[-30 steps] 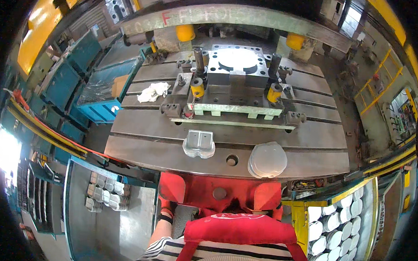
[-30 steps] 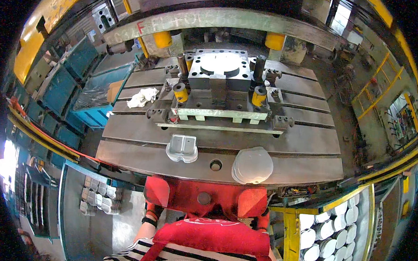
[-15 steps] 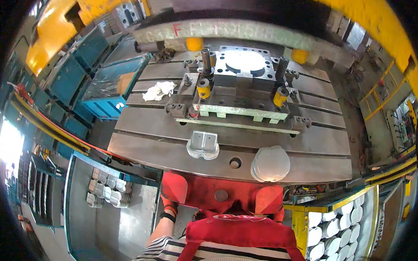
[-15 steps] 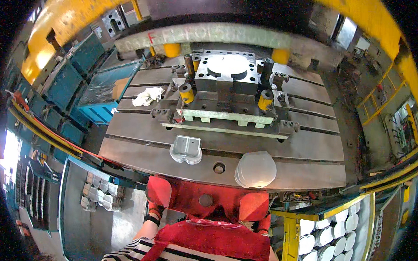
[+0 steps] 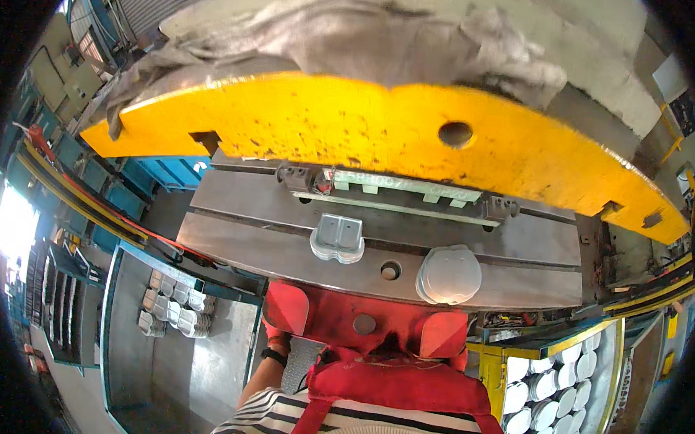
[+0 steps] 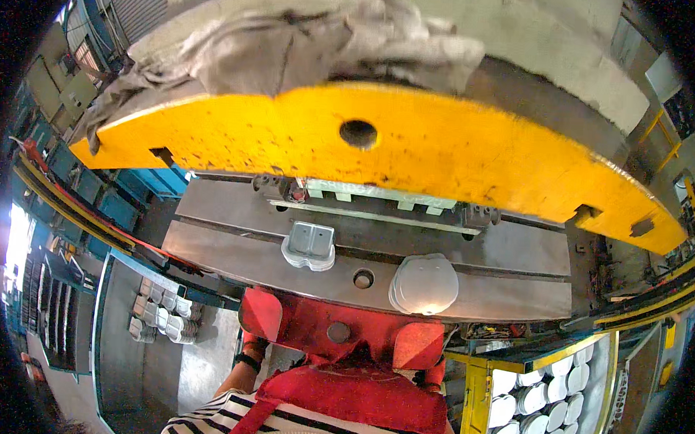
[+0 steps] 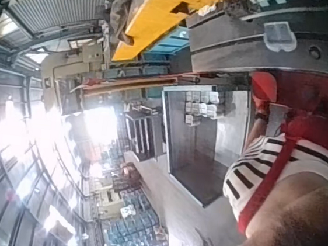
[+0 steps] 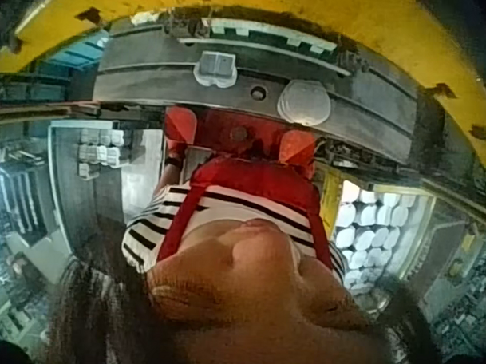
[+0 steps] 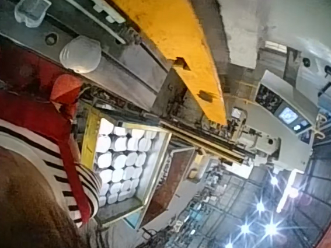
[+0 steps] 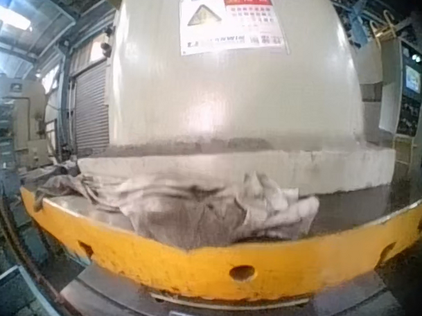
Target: Placing metal blanks into an industrial press, operating the machine, and removing the stamped components.
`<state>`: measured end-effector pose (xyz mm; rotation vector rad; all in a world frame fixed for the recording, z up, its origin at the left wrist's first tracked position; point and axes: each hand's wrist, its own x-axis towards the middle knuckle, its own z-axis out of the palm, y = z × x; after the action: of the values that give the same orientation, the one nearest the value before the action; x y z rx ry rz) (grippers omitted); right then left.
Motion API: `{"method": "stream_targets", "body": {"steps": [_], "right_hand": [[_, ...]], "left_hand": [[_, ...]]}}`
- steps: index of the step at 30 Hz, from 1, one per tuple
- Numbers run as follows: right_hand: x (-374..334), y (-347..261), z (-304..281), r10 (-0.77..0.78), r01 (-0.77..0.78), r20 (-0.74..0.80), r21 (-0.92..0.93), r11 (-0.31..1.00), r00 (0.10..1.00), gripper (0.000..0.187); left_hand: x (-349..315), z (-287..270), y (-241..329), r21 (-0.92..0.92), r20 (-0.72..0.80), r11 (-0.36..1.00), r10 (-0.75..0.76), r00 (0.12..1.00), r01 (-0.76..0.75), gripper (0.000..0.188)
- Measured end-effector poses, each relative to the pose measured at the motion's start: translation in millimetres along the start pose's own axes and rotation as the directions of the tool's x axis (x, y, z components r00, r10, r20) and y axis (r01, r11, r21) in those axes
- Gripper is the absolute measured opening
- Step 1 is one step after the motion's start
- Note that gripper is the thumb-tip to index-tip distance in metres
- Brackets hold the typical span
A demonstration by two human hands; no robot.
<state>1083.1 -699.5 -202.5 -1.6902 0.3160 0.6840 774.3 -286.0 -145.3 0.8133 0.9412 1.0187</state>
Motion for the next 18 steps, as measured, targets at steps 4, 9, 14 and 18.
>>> {"method": "stream_targets", "body": {"steps": [4,9,14,18], "right_hand": [[1,-12,10,-0.291,0.304,0.088,-0.270,0.913,0.953,0.027],[-6,-33,-20,-0.668,0.655,0.241,-0.586,0.478,0.703,0.026],[21,-6,-55,-0.765,0.721,0.204,-0.542,0.431,0.611,0.031],[-27,-70,-18,-0.589,0.573,-0.074,-0.162,0.804,0.805,0.033]], "left_hand": [[7,-49,-14,0.638,0.255,0.635,0.359,0.898,-0.436,0.041],[-3,-42,88,0.538,-0.082,0.611,-0.649,0.757,0.582,0.042],[26,41,202,0.712,0.116,0.668,0.191,0.975,-0.215,0.032],[12,175,273,0.288,0.281,0.943,0.084,0.956,-0.168,0.028]]}}
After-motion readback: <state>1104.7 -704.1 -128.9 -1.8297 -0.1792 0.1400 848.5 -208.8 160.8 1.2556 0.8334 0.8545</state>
